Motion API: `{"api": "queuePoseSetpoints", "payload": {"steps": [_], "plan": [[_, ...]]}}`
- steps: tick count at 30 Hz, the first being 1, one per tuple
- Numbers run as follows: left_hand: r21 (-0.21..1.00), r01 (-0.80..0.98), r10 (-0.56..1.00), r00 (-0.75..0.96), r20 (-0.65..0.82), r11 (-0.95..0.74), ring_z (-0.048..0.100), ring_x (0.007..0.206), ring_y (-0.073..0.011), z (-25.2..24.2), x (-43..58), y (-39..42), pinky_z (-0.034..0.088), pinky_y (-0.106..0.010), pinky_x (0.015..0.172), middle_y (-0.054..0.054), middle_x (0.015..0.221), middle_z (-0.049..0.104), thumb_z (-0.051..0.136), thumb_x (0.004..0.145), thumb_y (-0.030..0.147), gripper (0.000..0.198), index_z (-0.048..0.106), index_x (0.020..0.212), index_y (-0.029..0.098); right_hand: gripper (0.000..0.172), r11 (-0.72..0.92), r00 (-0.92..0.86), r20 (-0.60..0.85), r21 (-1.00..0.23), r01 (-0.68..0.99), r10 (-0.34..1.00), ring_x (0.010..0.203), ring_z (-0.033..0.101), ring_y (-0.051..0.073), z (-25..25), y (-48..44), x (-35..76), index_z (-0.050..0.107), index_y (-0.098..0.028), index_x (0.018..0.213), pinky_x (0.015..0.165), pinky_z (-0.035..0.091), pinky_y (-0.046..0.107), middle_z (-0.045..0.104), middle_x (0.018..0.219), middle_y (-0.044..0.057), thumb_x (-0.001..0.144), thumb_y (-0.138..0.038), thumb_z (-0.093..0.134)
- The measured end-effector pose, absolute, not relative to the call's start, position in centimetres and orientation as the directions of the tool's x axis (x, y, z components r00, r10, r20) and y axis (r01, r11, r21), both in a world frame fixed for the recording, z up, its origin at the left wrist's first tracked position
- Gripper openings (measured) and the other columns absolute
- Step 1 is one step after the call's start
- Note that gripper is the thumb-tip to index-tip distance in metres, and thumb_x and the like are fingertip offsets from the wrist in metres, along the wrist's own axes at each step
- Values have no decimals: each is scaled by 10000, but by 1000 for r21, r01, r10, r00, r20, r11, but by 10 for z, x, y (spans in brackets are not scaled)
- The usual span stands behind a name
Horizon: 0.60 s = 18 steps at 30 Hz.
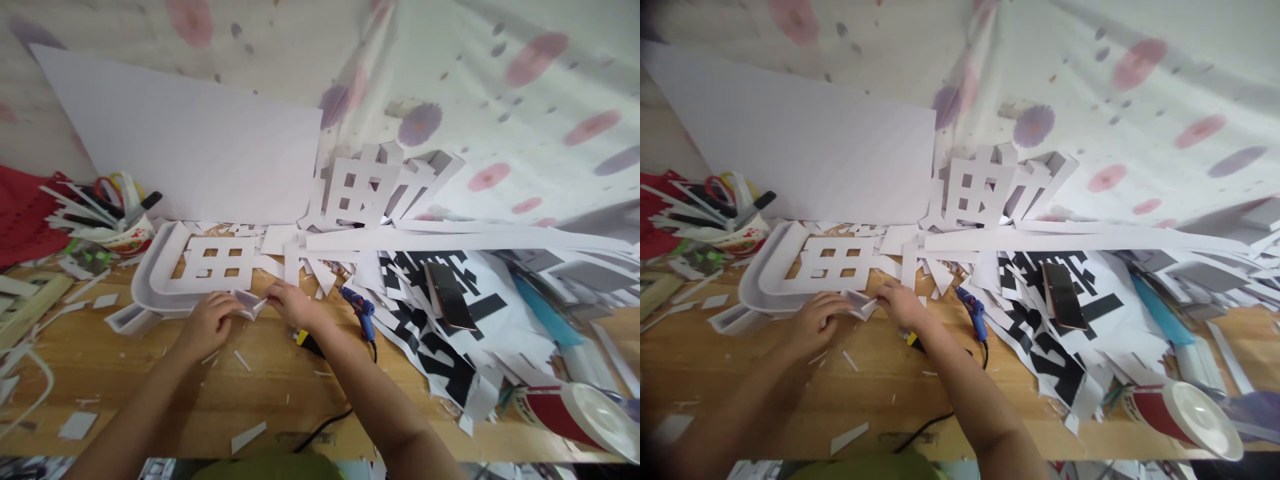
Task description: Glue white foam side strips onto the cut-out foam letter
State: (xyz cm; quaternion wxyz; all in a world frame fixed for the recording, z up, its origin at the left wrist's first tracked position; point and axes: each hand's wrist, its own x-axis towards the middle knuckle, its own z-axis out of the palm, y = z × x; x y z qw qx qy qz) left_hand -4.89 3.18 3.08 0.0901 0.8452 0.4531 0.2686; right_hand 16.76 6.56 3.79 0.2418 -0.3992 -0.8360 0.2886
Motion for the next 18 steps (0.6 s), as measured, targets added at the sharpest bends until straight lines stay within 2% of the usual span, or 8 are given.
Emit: {"api": "queuePoseSetpoints", "payload": {"steps": [4, 9, 14, 18], "plan": [[418, 692, 802, 438, 407, -589, 556, 816, -186, 34, -57, 26, 448, -324, 770, -30, 775, 645, 387, 635, 34, 310, 620, 767, 191, 170, 602, -638, 215, -634, 485, 740, 821, 557, 128, 35, 57, 156, 638, -189, 938, 747, 404, 220, 596, 918, 30, 865, -154, 488], [419, 702, 812, 430, 395, -576, 561, 831, -201, 43, -52, 20, 440, -337, 762, -54, 831, 650, 429, 647, 72, 264, 607, 814, 170, 210, 667, -679, 240, -572, 478, 693, 803, 553, 114, 30, 53, 153, 632, -218, 987, 721, 398, 206, 585, 951, 19, 892, -186, 448], [380, 735, 822, 442, 359, -561, 556, 829, -216, 46, -45, 18, 424, -360, 762, -62, 847, 642, 441, 675, 115, 226, 586, 841, 167, 259, 793, -771, 227, -321, 518, 595, 733, 517, 110, 32, 52, 154, 587, -263, 1067, 604, 365, 209, 576, 964, 16, 897, -157, 423], [383, 754, 840, 419, 345, -534, 547, 809, -212, 45, -42, 17, 417, -366, 772, -58, 820, 629, 424, 670, 120, 218, 559, 832, 174, 250, 876, -840, 251, -148, 458, 481, 826, 472, 146, 35, 54, 150, 572, -263, 1077, 600, 353, 225, 544, 937, 32, 908, -167, 415]]}}
